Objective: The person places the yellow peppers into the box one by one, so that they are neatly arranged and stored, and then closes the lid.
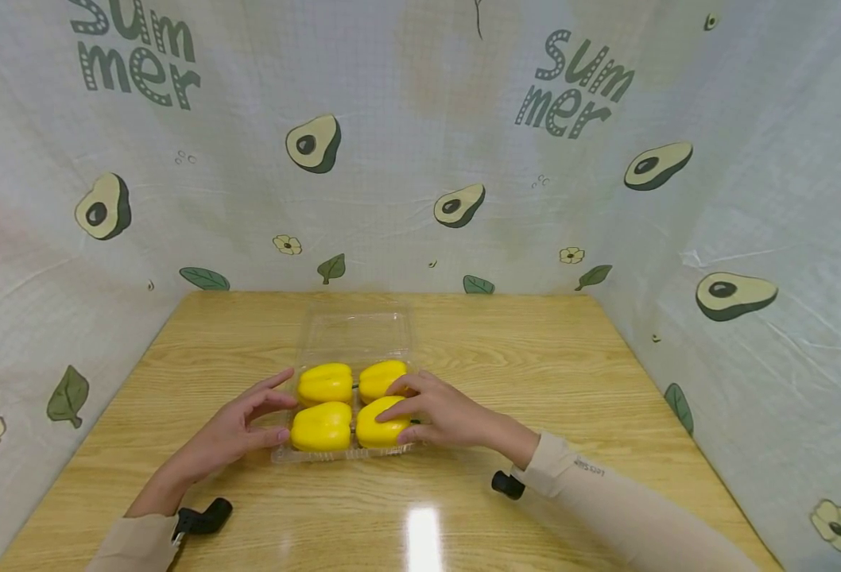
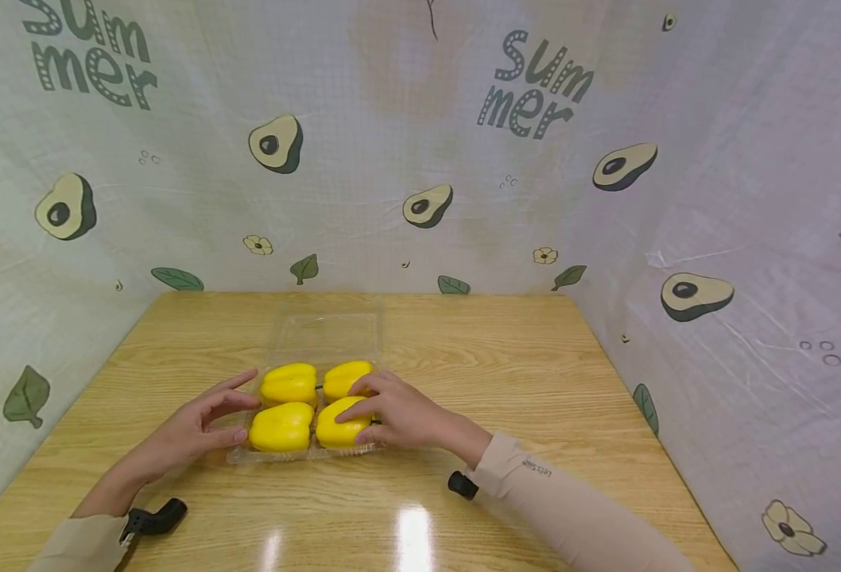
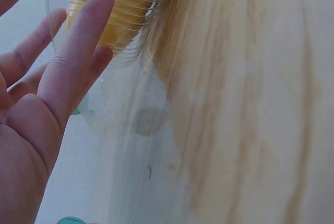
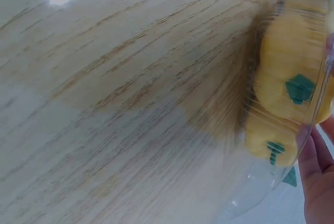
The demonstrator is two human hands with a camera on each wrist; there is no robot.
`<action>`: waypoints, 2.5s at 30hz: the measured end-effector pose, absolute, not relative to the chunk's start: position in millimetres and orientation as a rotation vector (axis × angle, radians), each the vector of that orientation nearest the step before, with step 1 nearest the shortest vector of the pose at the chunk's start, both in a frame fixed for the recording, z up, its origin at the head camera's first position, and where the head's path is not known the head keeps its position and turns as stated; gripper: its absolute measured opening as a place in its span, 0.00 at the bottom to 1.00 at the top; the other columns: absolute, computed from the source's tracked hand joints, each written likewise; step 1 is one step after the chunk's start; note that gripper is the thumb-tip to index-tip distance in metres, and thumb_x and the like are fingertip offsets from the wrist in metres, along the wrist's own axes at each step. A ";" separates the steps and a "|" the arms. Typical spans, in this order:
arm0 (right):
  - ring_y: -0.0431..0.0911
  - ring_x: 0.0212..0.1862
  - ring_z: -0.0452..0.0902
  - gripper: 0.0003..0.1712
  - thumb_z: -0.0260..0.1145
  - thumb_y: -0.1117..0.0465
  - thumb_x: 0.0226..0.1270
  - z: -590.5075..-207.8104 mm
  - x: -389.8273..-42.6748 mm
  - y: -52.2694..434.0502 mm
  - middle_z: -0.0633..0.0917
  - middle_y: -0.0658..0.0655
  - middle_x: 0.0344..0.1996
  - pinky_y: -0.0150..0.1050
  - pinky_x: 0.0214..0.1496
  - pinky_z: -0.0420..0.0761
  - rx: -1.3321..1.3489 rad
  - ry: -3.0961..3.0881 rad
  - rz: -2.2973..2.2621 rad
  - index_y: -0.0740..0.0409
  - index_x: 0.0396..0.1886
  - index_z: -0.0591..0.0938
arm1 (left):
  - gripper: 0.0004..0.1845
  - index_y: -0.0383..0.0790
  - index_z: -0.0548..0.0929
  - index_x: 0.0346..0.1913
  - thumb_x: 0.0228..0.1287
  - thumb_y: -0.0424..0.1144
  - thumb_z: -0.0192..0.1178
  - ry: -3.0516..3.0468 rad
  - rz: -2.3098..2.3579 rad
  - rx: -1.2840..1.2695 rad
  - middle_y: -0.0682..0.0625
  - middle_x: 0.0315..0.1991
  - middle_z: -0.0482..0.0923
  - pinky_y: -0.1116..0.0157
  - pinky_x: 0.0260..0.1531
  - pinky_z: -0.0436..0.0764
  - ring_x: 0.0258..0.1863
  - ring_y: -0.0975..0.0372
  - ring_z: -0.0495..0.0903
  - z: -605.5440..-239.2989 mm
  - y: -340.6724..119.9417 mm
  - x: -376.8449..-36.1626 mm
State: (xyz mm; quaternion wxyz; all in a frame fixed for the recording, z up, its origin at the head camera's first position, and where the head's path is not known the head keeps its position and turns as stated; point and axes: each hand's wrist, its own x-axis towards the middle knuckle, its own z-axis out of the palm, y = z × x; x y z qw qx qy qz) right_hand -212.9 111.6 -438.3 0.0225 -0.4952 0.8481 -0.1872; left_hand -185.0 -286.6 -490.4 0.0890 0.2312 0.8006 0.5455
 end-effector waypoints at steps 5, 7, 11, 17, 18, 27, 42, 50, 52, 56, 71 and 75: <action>0.45 0.58 0.74 0.22 0.75 0.49 0.70 -440.0 -213.5 111.3 0.77 0.54 0.60 0.41 0.63 0.77 -1.559 2.655 -0.568 0.41 0.62 0.89 | 0.21 0.40 0.81 0.64 0.72 0.35 0.70 2.389 1.619 0.690 0.41 0.86 0.48 0.72 0.63 0.77 0.70 0.72 0.72 -490.4 -285.5 -185.1; 0.45 0.57 0.73 0.22 0.75 0.49 0.70 -440.4 -213.8 111.3 0.77 0.53 0.58 0.40 0.62 0.77 -1.554 2.654 -0.575 0.40 0.62 0.89 | 0.21 0.39 0.81 0.64 0.72 0.35 0.70 2.387 1.623 0.685 0.41 0.86 0.48 0.72 0.63 0.77 0.69 0.75 0.72 -490.5 -284.9 -184.9; 0.45 0.59 0.73 0.22 0.75 0.49 0.69 -440.7 -214.3 111.7 0.76 0.51 0.54 0.40 0.64 0.77 -1.536 2.649 -0.586 0.40 0.62 0.89 | 0.21 0.39 0.81 0.64 0.72 0.35 0.70 2.379 1.630 0.673 0.39 0.86 0.47 0.73 0.62 0.77 0.68 0.79 0.70 -489.5 -284.0 -184.5; 0.44 0.57 0.73 0.22 0.76 0.50 0.69 -440.1 -216.1 111.9 0.77 0.50 0.52 0.39 0.61 0.76 -1.547 2.646 -0.573 0.39 0.62 0.89 | 0.21 0.39 0.80 0.65 0.72 0.35 0.70 2.370 1.635 0.662 0.41 0.87 0.47 0.72 0.62 0.78 0.70 0.73 0.72 -487.1 -284.0 -184.5; 0.44 0.57 0.73 0.22 0.76 0.50 0.69 -440.0 -216.5 111.7 0.77 0.51 0.52 0.39 0.61 0.76 -1.551 2.646 -0.571 0.39 0.62 0.89 | 0.21 0.39 0.80 0.65 0.73 0.35 0.70 2.369 1.635 0.664 0.41 0.87 0.47 0.72 0.62 0.78 0.70 0.73 0.71 -487.0 -284.1 -184.7; 0.46 0.57 0.72 0.23 0.75 0.51 0.70 -438.6 -217.5 111.9 0.76 0.53 0.54 0.40 0.60 0.75 -1.585 2.639 -0.540 0.41 0.64 0.88 | 0.20 0.38 0.81 0.64 0.72 0.35 0.70 2.378 1.637 0.676 0.38 0.86 0.47 0.71 0.60 0.80 0.68 0.76 0.71 -487.6 -282.5 -185.5; 0.44 0.59 0.66 0.23 0.69 0.51 0.78 -422.2 -220.8 114.2 0.71 0.50 0.59 0.39 0.62 0.73 -1.399 2.481 -0.549 0.39 0.70 0.83 | 0.21 0.40 0.81 0.65 0.73 0.36 0.70 2.388 1.609 0.685 0.41 0.86 0.48 0.71 0.59 0.81 0.67 0.79 0.72 -488.5 -283.6 -185.3; 0.52 0.59 0.71 0.22 0.68 0.54 0.80 -411.4 -230.0 122.6 0.74 0.52 0.62 0.46 0.59 0.78 -1.294 2.554 -0.746 0.49 0.69 0.82 | 0.25 0.42 0.76 0.70 0.74 0.36 0.68 2.503 1.524 0.748 0.38 0.85 0.51 0.67 0.53 0.85 0.69 0.43 0.77 -482.1 -294.9 -190.5; 0.55 0.58 0.73 0.21 0.68 0.55 0.80 -409.4 -235.2 126.7 0.75 0.53 0.62 0.51 0.59 0.80 -1.265 2.582 -0.797 0.51 0.69 0.82 | 0.28 0.39 0.73 0.73 0.75 0.36 0.68 2.517 1.518 0.757 0.37 0.84 0.52 0.67 0.51 0.86 0.68 0.38 0.76 -478.4 -297.7 -194.7; 0.57 0.59 0.74 0.22 0.69 0.59 0.79 -406.9 -244.8 134.1 0.76 0.57 0.61 0.60 0.60 0.82 -1.176 2.608 -0.919 0.53 0.69 0.82 | 0.29 0.36 0.71 0.74 0.76 0.34 0.66 2.530 1.532 0.722 0.36 0.84 0.53 0.64 0.49 0.89 0.67 0.36 0.76 -470.1 -301.4 -206.0; 0.62 0.61 0.79 0.28 0.68 0.59 0.80 -413.8 -283.9 136.6 0.77 0.65 0.67 0.50 0.57 0.86 -0.904 2.728 -1.081 0.57 0.75 0.76 | 0.30 0.36 0.66 0.78 0.81 0.41 0.61 2.645 1.472 0.478 0.32 0.78 0.62 0.56 0.49 0.89 0.53 0.43 0.88 -441.6 -295.2 -243.6; 0.61 0.62 0.79 0.30 0.66 0.57 0.81 -420.6 -295.5 131.6 0.77 0.68 0.69 0.55 0.62 0.83 -0.796 2.690 -1.156 0.55 0.77 0.73 | 0.32 0.37 0.65 0.78 0.82 0.46 0.61 2.625 1.461 0.371 0.31 0.77 0.65 0.51 0.51 0.89 0.48 0.45 0.89 -441.8 -294.0 -248.7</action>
